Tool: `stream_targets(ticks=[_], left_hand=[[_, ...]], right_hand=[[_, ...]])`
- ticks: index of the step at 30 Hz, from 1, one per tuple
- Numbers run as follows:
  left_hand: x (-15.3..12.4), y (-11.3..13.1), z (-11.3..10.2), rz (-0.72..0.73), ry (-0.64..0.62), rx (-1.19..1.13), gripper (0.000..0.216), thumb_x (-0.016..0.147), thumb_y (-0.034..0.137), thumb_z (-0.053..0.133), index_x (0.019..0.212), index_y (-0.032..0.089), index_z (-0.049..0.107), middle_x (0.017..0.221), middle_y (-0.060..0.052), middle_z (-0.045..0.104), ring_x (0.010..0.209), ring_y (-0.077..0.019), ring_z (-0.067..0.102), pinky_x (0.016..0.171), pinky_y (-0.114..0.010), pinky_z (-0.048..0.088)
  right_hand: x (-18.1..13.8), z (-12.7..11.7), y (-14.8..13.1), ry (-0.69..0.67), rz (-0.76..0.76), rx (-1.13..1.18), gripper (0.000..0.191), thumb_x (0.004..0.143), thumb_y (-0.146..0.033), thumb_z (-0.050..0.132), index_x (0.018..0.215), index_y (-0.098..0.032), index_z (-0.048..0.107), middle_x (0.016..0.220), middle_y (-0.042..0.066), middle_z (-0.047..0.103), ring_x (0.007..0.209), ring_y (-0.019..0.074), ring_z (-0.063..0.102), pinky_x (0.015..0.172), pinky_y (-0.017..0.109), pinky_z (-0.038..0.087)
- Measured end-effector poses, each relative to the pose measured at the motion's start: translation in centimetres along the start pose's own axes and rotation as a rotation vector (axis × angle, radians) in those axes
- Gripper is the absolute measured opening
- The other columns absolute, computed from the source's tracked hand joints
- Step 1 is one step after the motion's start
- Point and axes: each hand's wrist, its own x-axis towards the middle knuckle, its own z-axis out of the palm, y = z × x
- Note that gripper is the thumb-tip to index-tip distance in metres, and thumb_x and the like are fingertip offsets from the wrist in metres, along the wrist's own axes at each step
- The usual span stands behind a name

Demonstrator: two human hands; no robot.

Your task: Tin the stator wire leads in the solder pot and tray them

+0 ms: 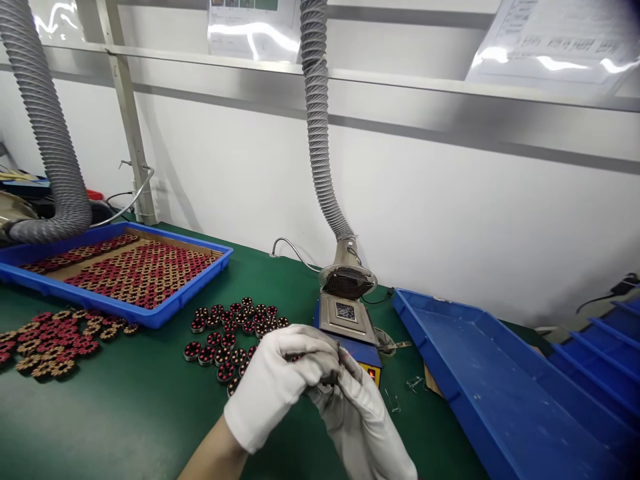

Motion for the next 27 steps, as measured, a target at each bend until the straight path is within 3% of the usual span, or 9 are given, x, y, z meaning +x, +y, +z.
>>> stream_targets(ticks=[3,6,11,14,17,20,23,25,27], left_hand=[[-0.1,-0.3,-0.2,0.041,0.143,-0.063,0.014,0.066,0.009,0.054,0.065,0.015,0.067,0.074,-0.004,0.066,0.073,-0.0170,0.060,0.066,-0.022,0.047],[-0.3,-0.1,-0.6,0.090,0.261,0.003,0.013,0.073,0.013,0.056,0.074,0.018,0.068,0.087,-0.003,0.067,0.085,-0.0173,0.060,0.074,-0.022,0.048],[-0.4,0.4,-0.3,0.122,-0.034,0.376,0.053,0.057,0.001,0.072,0.102,0.026,0.063,0.113,-0.002,0.057,0.105,-0.0202,0.051,0.097,-0.029,0.038],[-0.3,0.0,-0.4,0.227,-0.083,0.365,0.039,0.064,0.013,0.074,0.099,0.026,0.065,0.108,-0.003,0.060,0.103,-0.0212,0.052,0.095,-0.032,0.039],[0.0,-0.7,-0.9,0.257,-0.084,0.207,0.015,0.069,0.018,0.069,0.084,0.021,0.069,0.095,-0.006,0.065,0.096,-0.0230,0.056,0.088,-0.032,0.044],[0.2,-1.1,-1.1,0.229,0.038,0.015,0.008,0.067,0.014,0.062,0.067,0.017,0.069,0.075,-0.005,0.067,0.085,-0.0228,0.059,0.077,-0.029,0.048],[0.1,-0.5,-1.2,0.175,0.208,-0.081,0.013,0.068,0.012,0.055,0.066,0.017,0.067,0.076,-0.004,0.068,0.082,-0.0206,0.061,0.073,-0.026,0.049],[-0.1,0.3,-1.2,0.067,0.201,-0.040,0.015,0.067,0.013,0.056,0.074,0.017,0.068,0.089,-0.005,0.068,0.087,-0.0214,0.061,0.073,-0.025,0.049],[-0.3,1.0,-1.2,-0.080,0.074,0.038,0.022,0.062,0.011,0.061,0.082,0.017,0.068,0.099,-0.006,0.065,0.091,-0.0228,0.060,0.073,-0.025,0.049]], right_hand=[[-0.1,-0.3,-0.2,-0.099,0.099,0.058,0.030,0.067,-0.023,0.074,0.097,-0.021,0.067,0.090,0.005,0.071,0.080,0.0168,0.066,0.076,0.031,0.051],[-0.1,-0.5,-0.7,-0.211,0.185,0.135,0.025,0.074,-0.031,0.068,0.095,-0.018,0.068,0.092,0.008,0.071,0.080,0.0179,0.066,0.078,0.032,0.050],[0.0,-0.4,-1.1,-0.253,0.221,0.269,0.020,0.073,-0.032,0.068,0.089,-0.021,0.069,0.094,0.004,0.071,0.090,0.0142,0.064,0.079,0.026,0.048],[-0.1,-0.4,-1.0,-0.283,0.247,0.270,0.019,0.074,-0.031,0.067,0.090,-0.020,0.068,0.095,0.004,0.071,0.083,0.0114,0.064,0.073,0.023,0.049],[-0.3,-0.7,-0.7,-0.266,0.223,0.139,0.022,0.075,-0.031,0.067,0.092,-0.018,0.068,0.089,0.005,0.072,0.079,0.0165,0.066,0.074,0.031,0.050],[-0.4,-1.0,-0.4,-0.217,0.191,0.028,0.024,0.073,-0.030,0.069,0.095,-0.020,0.068,0.086,0.007,0.073,0.075,0.0202,0.068,0.069,0.033,0.052],[-0.3,-1.3,-0.6,-0.182,0.175,0.031,0.026,0.070,-0.027,0.072,0.095,-0.021,0.068,0.089,0.007,0.073,0.073,0.0189,0.068,0.065,0.030,0.053],[-0.2,-1.4,-0.8,-0.160,0.162,0.068,0.028,0.068,-0.025,0.074,0.096,-0.023,0.068,0.094,0.007,0.072,0.076,0.0178,0.068,0.069,0.030,0.053],[-0.2,-1.4,-1.0,-0.135,0.151,0.104,0.031,0.066,-0.023,0.075,0.096,-0.025,0.068,0.096,0.005,0.072,0.081,0.0177,0.068,0.074,0.031,0.053]])
